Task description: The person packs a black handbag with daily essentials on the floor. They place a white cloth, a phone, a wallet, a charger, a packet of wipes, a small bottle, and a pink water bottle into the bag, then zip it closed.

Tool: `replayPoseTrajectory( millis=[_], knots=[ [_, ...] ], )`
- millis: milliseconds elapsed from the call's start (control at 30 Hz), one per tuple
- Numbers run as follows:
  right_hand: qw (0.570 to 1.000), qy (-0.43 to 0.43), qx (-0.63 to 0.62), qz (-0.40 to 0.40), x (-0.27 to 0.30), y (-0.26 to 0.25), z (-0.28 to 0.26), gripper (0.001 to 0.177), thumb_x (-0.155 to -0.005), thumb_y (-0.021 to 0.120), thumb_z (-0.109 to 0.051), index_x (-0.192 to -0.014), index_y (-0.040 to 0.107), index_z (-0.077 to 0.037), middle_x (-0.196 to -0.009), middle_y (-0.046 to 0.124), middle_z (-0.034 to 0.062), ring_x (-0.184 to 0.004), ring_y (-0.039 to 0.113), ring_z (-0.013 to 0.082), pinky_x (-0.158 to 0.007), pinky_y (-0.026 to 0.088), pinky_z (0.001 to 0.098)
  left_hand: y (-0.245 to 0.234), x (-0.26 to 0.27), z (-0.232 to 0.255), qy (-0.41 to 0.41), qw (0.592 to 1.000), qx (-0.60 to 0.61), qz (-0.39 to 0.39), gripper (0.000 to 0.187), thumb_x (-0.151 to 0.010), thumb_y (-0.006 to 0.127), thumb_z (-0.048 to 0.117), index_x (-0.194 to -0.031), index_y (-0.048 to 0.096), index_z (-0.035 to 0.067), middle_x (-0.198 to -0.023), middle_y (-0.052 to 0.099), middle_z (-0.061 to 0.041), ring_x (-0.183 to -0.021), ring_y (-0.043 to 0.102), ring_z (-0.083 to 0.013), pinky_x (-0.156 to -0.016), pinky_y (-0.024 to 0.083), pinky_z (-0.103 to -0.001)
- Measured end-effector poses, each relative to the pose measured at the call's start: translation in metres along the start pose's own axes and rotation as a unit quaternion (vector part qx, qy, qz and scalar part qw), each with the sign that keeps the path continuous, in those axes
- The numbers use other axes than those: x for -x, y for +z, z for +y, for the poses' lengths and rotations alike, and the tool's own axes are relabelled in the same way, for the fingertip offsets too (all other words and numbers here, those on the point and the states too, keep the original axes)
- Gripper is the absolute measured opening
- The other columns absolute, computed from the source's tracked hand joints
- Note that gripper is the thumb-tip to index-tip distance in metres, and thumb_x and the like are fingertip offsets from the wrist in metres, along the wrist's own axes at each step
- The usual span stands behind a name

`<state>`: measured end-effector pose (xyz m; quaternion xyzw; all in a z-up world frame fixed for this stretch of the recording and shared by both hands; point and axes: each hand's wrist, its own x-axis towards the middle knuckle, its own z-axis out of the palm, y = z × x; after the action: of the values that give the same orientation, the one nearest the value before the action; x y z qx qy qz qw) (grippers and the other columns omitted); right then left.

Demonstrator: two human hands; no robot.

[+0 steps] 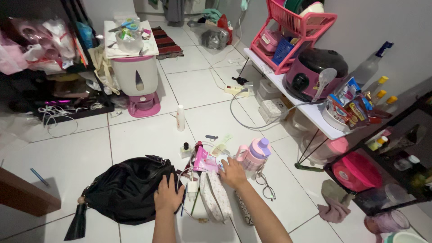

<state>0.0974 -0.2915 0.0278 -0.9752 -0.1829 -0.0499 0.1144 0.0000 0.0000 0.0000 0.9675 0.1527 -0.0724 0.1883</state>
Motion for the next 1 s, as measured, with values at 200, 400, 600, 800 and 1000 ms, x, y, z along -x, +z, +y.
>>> replayPoseTrajectory(
  millis=[200, 400, 600, 800, 1000],
  knots=[
    [1.0, -0.003, -0.004, -0.002, 0.0, -0.023, -0.015, 0.054, -0.093, 0.061, -0.041, -0.139, 0.055, -0.012, -0.145, 0.05, 0.02, -0.131, 0.048, 0.0375, -0.109, 0.039, 0.0499, -0.009, 0.007, 0.012, 0.005, 0.999, 0.024, -0.026, 0.085, -0.092, 0.051, 0.064, -0.162, 0.023, 0.025, -0.17, 0.016, -0.01, -0.155, 0.023, -0.0258, -0.119, 0.029, -0.053],
    [1.0, 0.002, -0.002, -0.011, 0.003, -0.033, -0.023, 0.052, -0.093, 0.06, -0.04, -0.137, 0.057, -0.012, -0.143, 0.051, 0.0197, -0.13, 0.049, 0.0365, -0.106, 0.039, 0.0501, -0.015, 0.01, 0.017, 0.006, 0.999, 0.03, -0.017, 0.083, -0.093, 0.05, 0.065, -0.161, 0.026, 0.024, -0.169, 0.019, -0.01, -0.154, 0.023, -0.0261, -0.119, 0.03, -0.052],
    [1.0, -0.014, -0.007, 0.006, 0.002, -0.03, -0.021, 0.05, -0.094, 0.06, -0.04, -0.135, 0.059, -0.011, -0.136, 0.055, 0.0186, -0.127, 0.052, 0.036, -0.105, 0.041, 0.0498, -0.018, 0.007, 0.015, -0.007, 0.999, 0.033, -0.021, 0.083, -0.092, 0.052, 0.064, -0.161, 0.027, 0.024, -0.17, 0.019, -0.009, -0.154, 0.024, -0.0256, -0.118, 0.031, -0.052],
    [1.0, -0.02, 0.012, -0.001, 0.005, -0.024, -0.018, 0.048, -0.094, 0.06, -0.039, -0.134, 0.059, -0.012, -0.135, 0.056, 0.0176, -0.126, 0.053, 0.0352, -0.104, 0.041, 0.0497, -0.018, 0.002, 0.012, -0.018, 0.999, 0.025, -0.036, 0.083, -0.093, 0.053, 0.062, -0.162, 0.025, 0.025, -0.17, 0.018, -0.008, -0.155, 0.024, -0.0254, -0.118, 0.032, -0.052],
    [0.999, -0.009, 0.012, -0.035, 0.007, -0.023, -0.017, 0.049, -0.093, 0.059, -0.038, -0.135, 0.058, -0.011, -0.132, 0.057, 0.0173, -0.124, 0.053, 0.0346, -0.103, 0.042, 0.0495, -0.019, -0.002, 0.01, -0.027, 0.999, 0.018, -0.043, 0.082, -0.093, 0.055, 0.06, -0.162, 0.025, 0.026, -0.17, 0.019, -0.008, -0.154, 0.026, -0.025, -0.118, 0.032, -0.052]
  ],
)
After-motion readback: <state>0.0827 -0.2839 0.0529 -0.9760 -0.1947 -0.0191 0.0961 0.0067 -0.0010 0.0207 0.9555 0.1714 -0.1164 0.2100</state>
